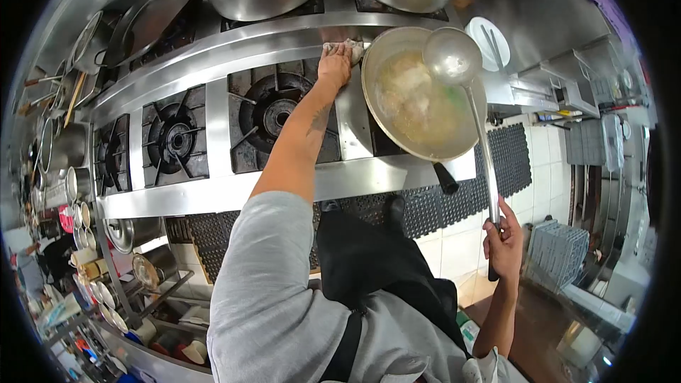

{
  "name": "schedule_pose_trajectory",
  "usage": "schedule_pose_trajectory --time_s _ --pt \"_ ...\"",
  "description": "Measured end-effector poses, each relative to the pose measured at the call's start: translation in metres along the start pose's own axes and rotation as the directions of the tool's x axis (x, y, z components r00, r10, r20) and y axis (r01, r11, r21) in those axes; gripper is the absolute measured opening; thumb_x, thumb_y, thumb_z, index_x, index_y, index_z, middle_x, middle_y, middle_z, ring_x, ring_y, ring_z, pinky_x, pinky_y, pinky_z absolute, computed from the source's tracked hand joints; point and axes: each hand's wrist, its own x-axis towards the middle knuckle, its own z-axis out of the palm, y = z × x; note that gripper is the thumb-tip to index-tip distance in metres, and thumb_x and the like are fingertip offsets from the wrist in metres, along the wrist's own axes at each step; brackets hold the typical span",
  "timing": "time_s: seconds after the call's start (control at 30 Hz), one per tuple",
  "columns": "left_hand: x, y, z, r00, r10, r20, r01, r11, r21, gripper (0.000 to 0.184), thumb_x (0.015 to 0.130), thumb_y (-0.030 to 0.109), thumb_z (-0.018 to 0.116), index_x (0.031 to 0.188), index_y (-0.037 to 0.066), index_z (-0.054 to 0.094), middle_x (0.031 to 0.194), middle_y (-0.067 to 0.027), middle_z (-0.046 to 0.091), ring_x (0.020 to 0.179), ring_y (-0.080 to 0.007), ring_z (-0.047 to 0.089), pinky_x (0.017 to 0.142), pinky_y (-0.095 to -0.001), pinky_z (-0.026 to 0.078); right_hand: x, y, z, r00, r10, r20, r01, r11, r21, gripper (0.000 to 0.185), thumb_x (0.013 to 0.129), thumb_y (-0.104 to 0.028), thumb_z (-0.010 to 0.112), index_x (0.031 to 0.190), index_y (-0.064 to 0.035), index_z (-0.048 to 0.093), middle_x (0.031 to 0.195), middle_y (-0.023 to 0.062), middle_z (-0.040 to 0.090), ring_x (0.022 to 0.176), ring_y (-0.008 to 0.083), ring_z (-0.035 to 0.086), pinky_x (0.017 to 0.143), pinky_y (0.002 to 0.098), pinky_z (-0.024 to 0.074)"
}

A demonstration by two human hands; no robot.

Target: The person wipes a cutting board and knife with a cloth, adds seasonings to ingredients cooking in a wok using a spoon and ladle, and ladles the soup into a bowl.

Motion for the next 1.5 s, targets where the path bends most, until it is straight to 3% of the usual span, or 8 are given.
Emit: schedule_pose_trajectory --time_s 0.4,0.57,0.63,0.67,0.87,1.13,1.23,1.5 --pt "-0.35 0.113 -0.079 0.989 0.14 0.056 -0.13 0.98 -0.149 0.049 0.087 0.012 0.053 0.133 -0.004 0.055 0.136 -0.0196 0.058 0.121 -0.0316 0.06 0.111 -0.0398 0.04 0.027 -0.04 0.005 0.993 -0.046 0.111 0.044 0.999 0.023 0.058 0.094 0.0 0.06 0.149 -0.0026 0.04 0.081 0.0017 0.057 0.046 0.0036 0.044 0.039 0.0216 0.0358" --pt "-0.458 -0.019 -0.078 0.97 -0.226 0.091 0.214 0.969 0.121 0.047 0.085 0.005 0.056 0.131 -0.002 0.054 0.131 -0.0196 0.06 0.119 -0.0305 0.061 0.099 -0.0406 0.051 0.039 -0.036 -0.009 0.977 0.008 0.213 -0.028 0.995 0.092 0.057 0.094 0.0 0.06 0.148 -0.0029 0.041 0.081 0.0022 0.058 0.046 0.0043 0.045 0.039 0.022 0.0372" --pt "-0.444 -0.056 -0.146 0.632 -0.642 0.434 0.739 0.668 -0.088 0.046 0.083 0.003 0.057 0.129 -0.004 0.055 0.13 -0.0277 0.058 0.103 -0.0397 0.067 0.09 -0.0466 0.054 0.039 -0.026 -0.01 0.976 -0.03 0.214 0.032 0.999 -0.007 0.058 0.094 0.0 0.059 0.149 -0.0036 0.041 0.081 0.0024 0.058 0.047 0.0046 0.046 0.039 0.0224 0.0376" --pt "-0.477 -0.087 -0.111 0.858 -0.512 0.02 0.504 0.836 -0.217 0.05 0.087 0.009 0.055 0.135 -0.005 0.051 0.137 -0.0304 0.053 0.118 -0.0453 0.058 0.099 -0.0508 0.048 0.042 -0.019 -0.01 0.977 -0.062 0.203 0.086 0.99 -0.111 0.058 0.094 0.001 0.058 0.149 -0.0043 0.04 0.081 0.0026 0.057 0.047 0.0049 0.047 0.04 0.0227 0.0379" --pt "-0.416 0.046 -0.06 0.617 -0.748 -0.243 0.731 0.66 -0.175 0.063 0.091 0.019 0.055 0.148 -0.003 0.038 0.151 -0.0324 0.035 0.141 -0.0497 0.033 0.114 -0.0572 0.029 0.053 0.016 -0.073 0.977 -0.043 0.21 0.043 0.999 0.004 0.059 0.093 0.0 0.06 0.149 -0.0068 0.042 0.078 0.002 0.056 0.048 0.0056 0.047 0.041 0.0234 0.0379" --pt "-0.192 0.45 -0.047 0.949 -0.222 -0.222 0.141 0.932 -0.333 0.053 0.079 0.005 0.058 0.131 -0.002 0.056 0.137 -0.0234 0.054 0.133 -0.039 0.046 0.114 -0.0469 0.034 0.045 0.077 -0.204 0.976 -0.061 0.209 0.052 0.997 0.048 0.059 0.094 0.002 0.059 0.149 -0.0057 0.041 0.085 0.0015 0.057 0.05 0.0044 0.046 0.042 0.0222 0.0383" --pt "-0.132 0.531 -0.033 0.971 0.127 -0.202 -0.237 0.605 -0.76 0.044 0.075 -0.002 0.057 0.116 0.011 0.07 0.122 -0.0137 0.067 0.121 -0.0325 0.058 0.107 -0.0422 0.043 0.041 0.098 -0.241 0.979 -0.071 0.191 0.062 0.997 0.053 0.059 0.094 0.002 0.059 0.149 -0.0051 0.041 0.086 0.0014 0.058 0.05 0.004 0.045 0.042 0.0216 0.0377" --pt "-0.226 0.506 -0.013 0.962 0.235 0.14 0.088 0.218 -0.972 0.033 0.092 0.017 0.065 0.121 0.002 0.064 0.11 -0.0169 0.069 0.101 -0.03 0.067 0.088 -0.0395 0.053 0.072 0.136 -0.249 0.96 -0.137 0.245 0.106 0.985 0.136 0.059 0.095 -0.004 0.061 0.15 -0.0051 0.039 0.069 -0.001 0.052 0.046 0.0053 0.044 0.04 0.0228 0.0378"
